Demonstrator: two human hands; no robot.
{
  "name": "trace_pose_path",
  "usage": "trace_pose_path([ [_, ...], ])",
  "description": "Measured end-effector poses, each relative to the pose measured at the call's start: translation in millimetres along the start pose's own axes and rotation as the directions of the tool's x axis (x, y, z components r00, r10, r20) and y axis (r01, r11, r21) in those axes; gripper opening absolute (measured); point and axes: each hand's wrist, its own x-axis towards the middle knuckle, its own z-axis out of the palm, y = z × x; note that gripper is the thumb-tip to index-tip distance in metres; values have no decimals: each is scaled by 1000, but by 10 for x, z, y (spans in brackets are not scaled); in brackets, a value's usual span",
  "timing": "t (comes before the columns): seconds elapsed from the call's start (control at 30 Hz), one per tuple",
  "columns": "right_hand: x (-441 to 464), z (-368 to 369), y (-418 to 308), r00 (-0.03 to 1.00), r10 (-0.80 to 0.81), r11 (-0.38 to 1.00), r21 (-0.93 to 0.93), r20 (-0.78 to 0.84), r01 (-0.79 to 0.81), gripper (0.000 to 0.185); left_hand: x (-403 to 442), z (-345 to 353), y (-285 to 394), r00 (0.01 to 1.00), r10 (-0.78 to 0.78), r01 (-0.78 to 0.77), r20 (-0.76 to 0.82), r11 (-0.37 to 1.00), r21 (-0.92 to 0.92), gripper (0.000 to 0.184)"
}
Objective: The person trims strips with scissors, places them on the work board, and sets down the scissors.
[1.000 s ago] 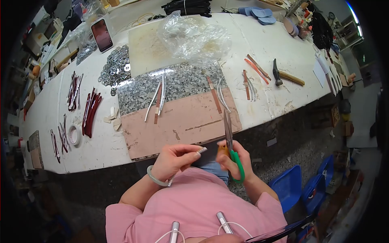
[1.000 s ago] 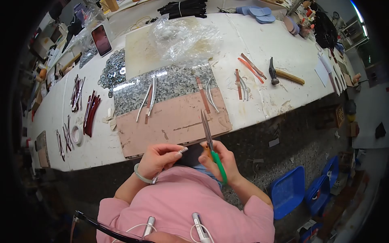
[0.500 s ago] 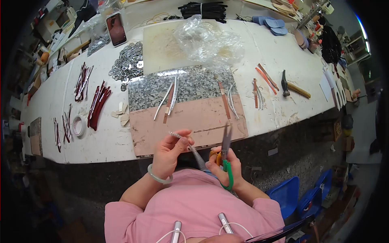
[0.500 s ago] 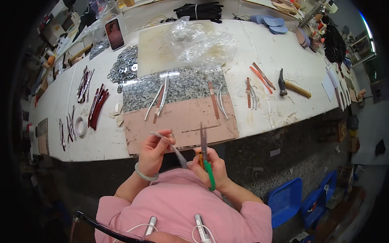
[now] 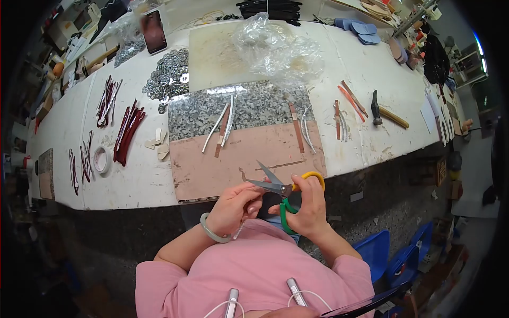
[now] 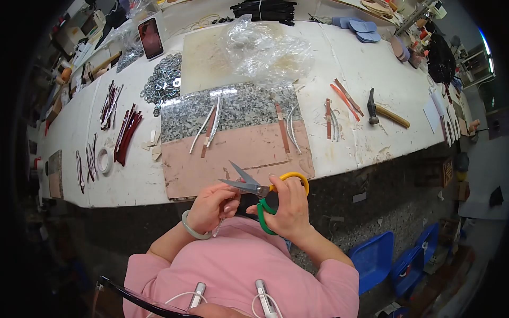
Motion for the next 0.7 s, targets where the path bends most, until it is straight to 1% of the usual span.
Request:
trace_pose_path([
  [0.03,-1,-1,0,1000,-4,1000,-13,-1,4,79,-4,0,1,1000,-18,18,18,1000,-8,31],
  [0.13,8,-27,-11,1000,-5,999,-43,11,5,79,-30,112,19,998,52,-51,-29,998,25,24],
  [0.23,1,-48,-10,1000,-2,999,-52,25,4,79,-17,116,-3,991,131,-127,-31,986,107,20],
  [0.33,-9,-59,-8,999,9,998,-56,41,-7,79,-4,79,-22,992,127,-124,-13,984,126,22],
  [0.43,-15,-57,3,999,2,999,-49,39,-1,78,-3,41,-36,994,110,-109,0,986,129,17],
  [0.53,-24,-52,6,999,-5,999,-36,37,6,78,-26,65,-29,993,121,-119,-2,979,166,17],
  [0.63,-40,-48,13,999,1,1000,7,44,-2,78,-36,80,-51,990,143,-134,-16,957,258,18],
  [0.7,-59,-29,18,998,16,999,36,56,-18,78,-42,90,-50,987,156,-145,-24,954,262,17],
])
